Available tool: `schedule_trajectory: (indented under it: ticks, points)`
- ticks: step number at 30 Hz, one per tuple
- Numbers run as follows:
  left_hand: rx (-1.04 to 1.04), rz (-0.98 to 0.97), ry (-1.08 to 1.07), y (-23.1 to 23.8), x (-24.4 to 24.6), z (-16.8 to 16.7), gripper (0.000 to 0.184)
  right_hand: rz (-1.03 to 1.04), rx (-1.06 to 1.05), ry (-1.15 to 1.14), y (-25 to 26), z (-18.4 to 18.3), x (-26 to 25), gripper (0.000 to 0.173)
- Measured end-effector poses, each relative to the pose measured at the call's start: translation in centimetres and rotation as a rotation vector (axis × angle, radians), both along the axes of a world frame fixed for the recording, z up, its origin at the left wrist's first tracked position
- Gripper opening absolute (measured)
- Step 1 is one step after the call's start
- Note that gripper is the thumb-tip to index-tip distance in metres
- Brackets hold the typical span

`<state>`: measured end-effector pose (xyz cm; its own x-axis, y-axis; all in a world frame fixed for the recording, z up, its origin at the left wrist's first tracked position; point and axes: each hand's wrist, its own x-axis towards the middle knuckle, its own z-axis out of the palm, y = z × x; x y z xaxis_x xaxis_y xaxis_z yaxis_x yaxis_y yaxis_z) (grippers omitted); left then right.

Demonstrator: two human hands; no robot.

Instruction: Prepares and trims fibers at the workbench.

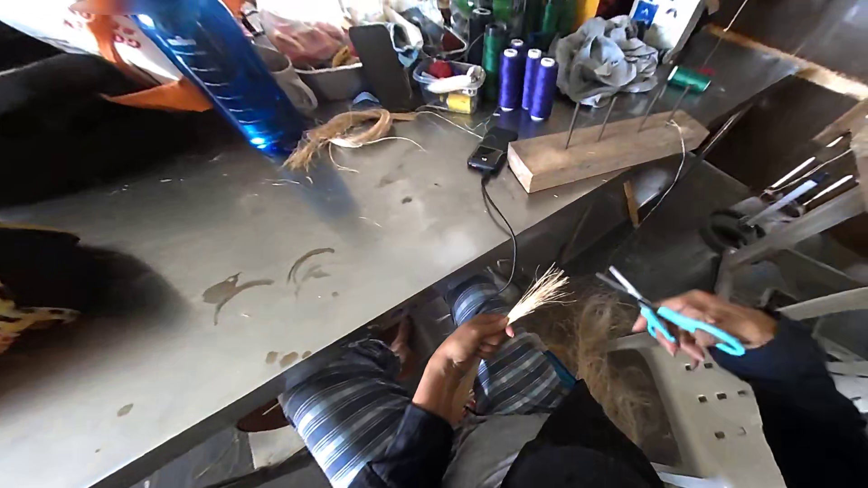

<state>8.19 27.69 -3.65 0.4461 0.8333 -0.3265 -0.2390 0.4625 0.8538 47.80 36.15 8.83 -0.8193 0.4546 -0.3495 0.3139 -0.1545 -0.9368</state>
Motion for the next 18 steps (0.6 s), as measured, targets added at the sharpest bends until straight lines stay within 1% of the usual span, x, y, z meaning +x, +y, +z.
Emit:
schedule_trajectory:
  ticks: [2,5,8,12,18]
  points:
    - [-0.007,0.006,0.005,0.1,0.1,0.0,0.028,-0.030,-0.085,-0.021,-1.3,-3.1,0.5,0.063]
    - [-0.016,0.011,0.005,0.2,0.3,0.0,0.028,-0.104,-0.043,-0.093,-2.6,-5.6,-0.3,0.053]
    - [-0.011,-0.006,0.000,0.4,0.4,0.0,0.028,-0.159,-0.036,-0.100,-2.4,-6.6,-2.0,0.047]
    - [-0.009,-0.019,-0.005,0.4,0.4,0.0,0.028,-0.189,-0.047,-0.043,-1.3,-7.5,-3.4,0.047]
    - [-0.006,-0.051,-0.009,0.5,0.2,-0.2,0.027,-0.216,-0.044,-0.026,-0.8,-7.5,-4.2,0.044]
